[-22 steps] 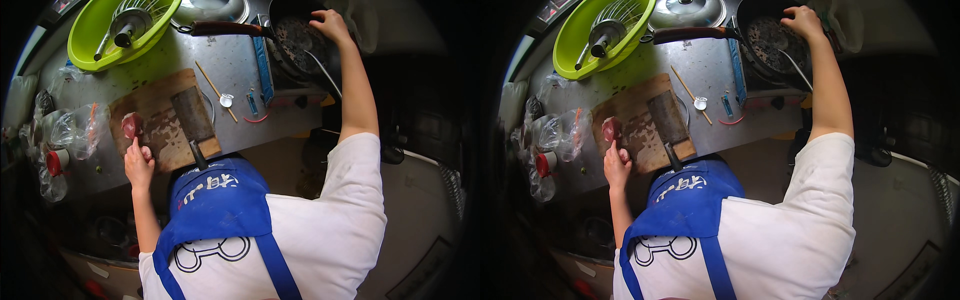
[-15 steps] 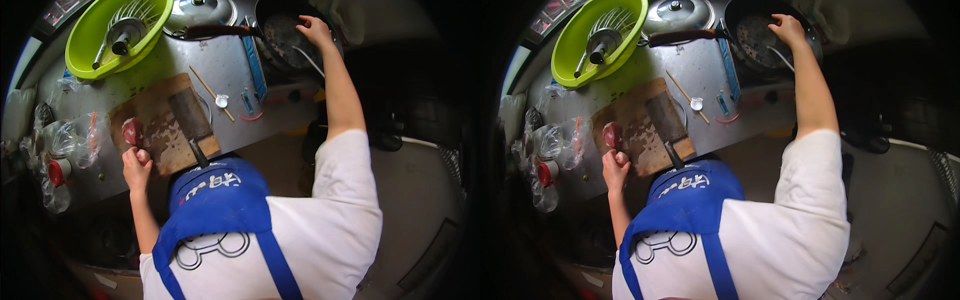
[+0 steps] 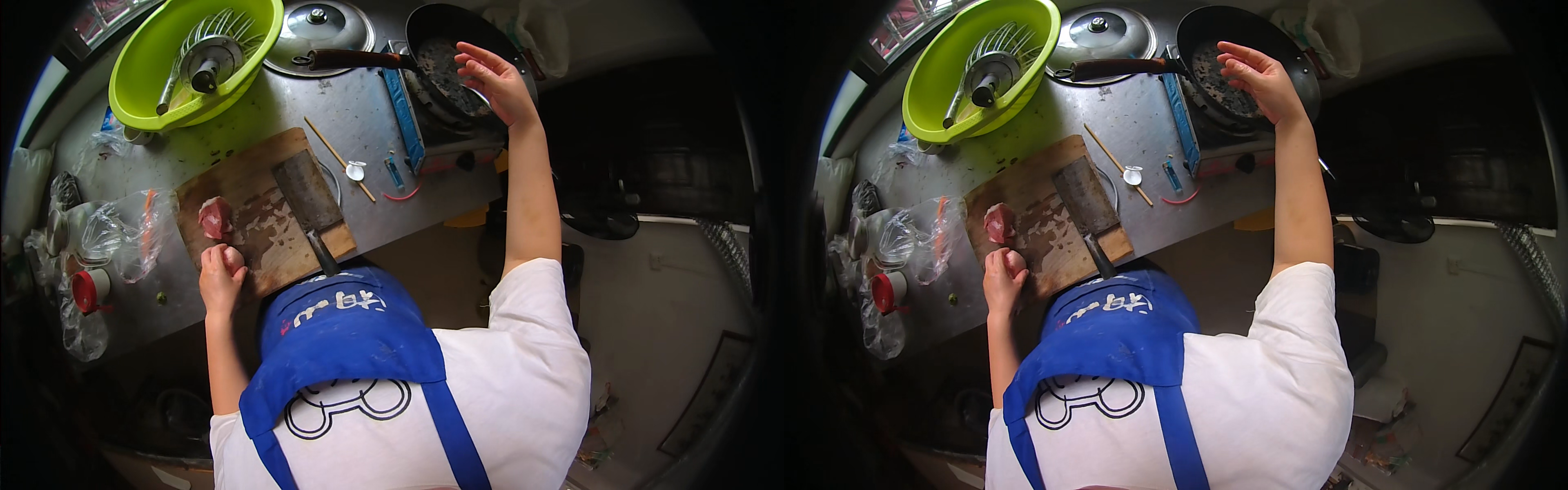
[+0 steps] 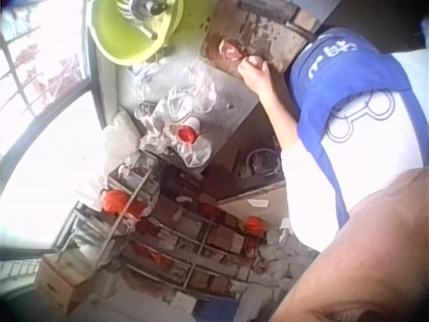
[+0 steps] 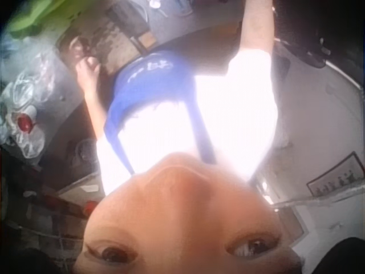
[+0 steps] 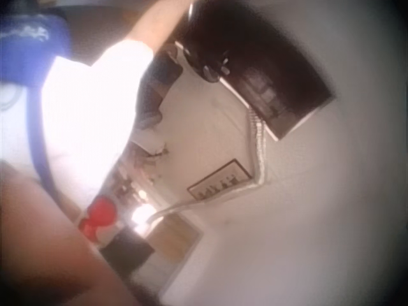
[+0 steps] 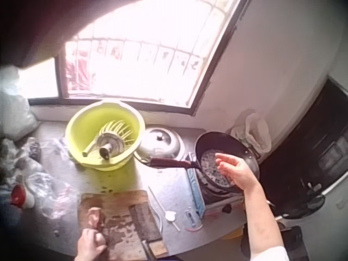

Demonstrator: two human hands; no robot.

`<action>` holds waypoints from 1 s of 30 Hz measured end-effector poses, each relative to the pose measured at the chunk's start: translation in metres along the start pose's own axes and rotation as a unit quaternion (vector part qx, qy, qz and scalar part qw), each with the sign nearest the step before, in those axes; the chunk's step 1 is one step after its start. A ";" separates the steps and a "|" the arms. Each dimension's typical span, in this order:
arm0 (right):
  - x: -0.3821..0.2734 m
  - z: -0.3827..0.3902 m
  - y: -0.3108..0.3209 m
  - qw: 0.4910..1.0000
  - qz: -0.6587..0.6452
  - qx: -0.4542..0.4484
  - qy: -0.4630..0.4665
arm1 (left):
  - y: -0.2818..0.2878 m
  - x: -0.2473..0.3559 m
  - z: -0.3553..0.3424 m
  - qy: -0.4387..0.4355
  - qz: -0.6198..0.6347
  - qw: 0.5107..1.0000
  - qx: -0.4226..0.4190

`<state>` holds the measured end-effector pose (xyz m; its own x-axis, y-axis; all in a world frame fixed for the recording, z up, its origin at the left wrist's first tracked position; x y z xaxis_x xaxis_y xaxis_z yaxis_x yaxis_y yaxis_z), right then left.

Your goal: The person slices a piece of meat into smaller strips using a cleaver on a wooden cutting board, occasionally using their hands to adjust the position of the meat.

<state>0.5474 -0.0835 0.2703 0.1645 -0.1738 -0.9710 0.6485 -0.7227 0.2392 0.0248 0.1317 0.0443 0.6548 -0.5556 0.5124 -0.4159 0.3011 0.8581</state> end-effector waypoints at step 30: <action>-0.028 -0.021 0.018 0.756 0.519 0.225 0.330 | 0.005 0.007 0.006 -0.028 0.037 0.997 0.064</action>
<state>0.5702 -0.0781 0.3021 0.8423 -0.5389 -0.0118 -0.3777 -0.6059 0.7002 0.0235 0.1248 0.0515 0.5853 -0.5787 0.5679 -0.5409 0.2430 0.8052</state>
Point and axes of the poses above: each hand's wrist, its own z-axis away from the middle knuckle, its own y-axis out of the back of the hand, x = y × z, the point moved 9 cm from there along -z, towards the middle knuckle, and after that the axes turned 9 degrees about x, right-handed, at the moved point
